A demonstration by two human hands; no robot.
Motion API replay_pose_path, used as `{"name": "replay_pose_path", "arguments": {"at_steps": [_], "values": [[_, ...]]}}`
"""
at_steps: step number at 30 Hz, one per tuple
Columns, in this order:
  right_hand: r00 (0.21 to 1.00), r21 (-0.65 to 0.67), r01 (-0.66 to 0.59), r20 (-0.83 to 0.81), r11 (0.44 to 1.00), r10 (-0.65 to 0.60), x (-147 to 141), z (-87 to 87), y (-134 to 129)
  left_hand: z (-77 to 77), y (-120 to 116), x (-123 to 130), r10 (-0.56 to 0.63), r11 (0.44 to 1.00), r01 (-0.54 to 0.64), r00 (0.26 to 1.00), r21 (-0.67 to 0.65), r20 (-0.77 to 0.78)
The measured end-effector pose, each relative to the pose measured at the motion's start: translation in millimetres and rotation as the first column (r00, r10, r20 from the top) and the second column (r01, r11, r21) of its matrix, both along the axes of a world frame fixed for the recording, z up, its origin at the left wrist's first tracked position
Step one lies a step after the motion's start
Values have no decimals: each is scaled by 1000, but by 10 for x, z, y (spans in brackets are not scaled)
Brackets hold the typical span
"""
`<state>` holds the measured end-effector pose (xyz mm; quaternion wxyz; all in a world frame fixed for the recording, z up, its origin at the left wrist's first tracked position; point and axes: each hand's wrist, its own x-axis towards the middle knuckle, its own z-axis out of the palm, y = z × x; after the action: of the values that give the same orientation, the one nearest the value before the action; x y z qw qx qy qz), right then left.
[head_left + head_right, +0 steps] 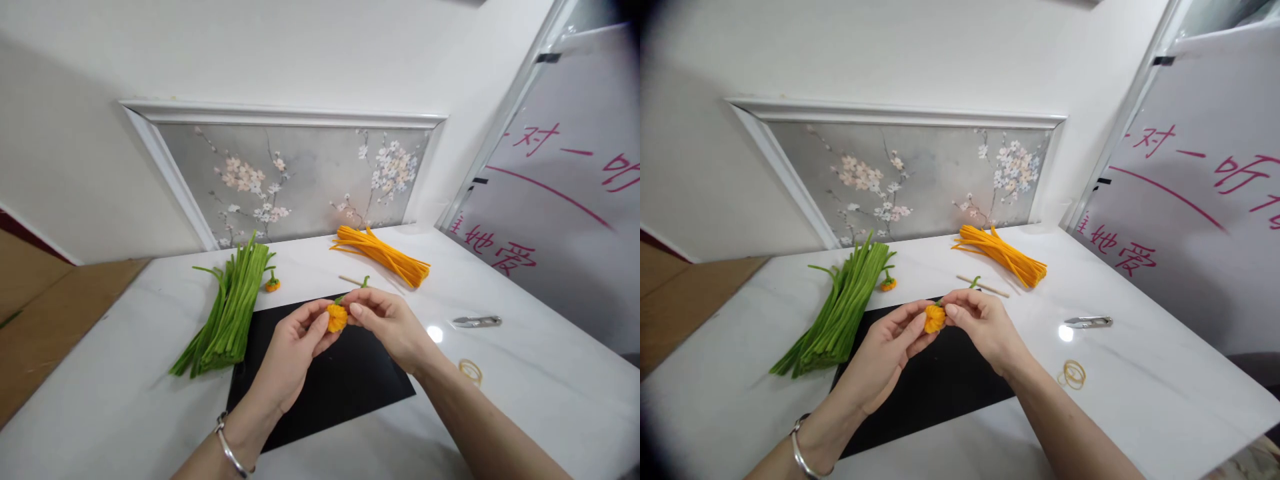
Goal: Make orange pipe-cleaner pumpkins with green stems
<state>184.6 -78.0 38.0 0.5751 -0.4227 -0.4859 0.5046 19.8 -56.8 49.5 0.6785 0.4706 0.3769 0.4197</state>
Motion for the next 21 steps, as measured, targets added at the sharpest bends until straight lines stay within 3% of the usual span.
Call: {"name": "replay_pose_path", "arguments": {"at_steps": [4, 8, 11, 15, 21], "values": [[988, 196, -25, 157, 980, -6, -42, -43, -11, -2, 7, -2, 47, 997, -43, 997, -58, 64], [858, 414, 43, 451, 909, -246, -104, -56, -44, 20, -17, -4, 37, 998, -33, 997, -56, 69], [768, 527, 64, 516, 848, -379, -126, -72, -60, 42, -27, -8, 7, 998, -3, 998, -59, 65], [741, 549, 39, 545, 835, -393, -125, -100, -70, 40, -19, -17, 2, 998, 3, 996, -59, 91], [771, 463, 41, 549, 885, -323, -91, -106, -53, 14, 8, -36, 24, 998, -17, 993, -58, 114]]}}
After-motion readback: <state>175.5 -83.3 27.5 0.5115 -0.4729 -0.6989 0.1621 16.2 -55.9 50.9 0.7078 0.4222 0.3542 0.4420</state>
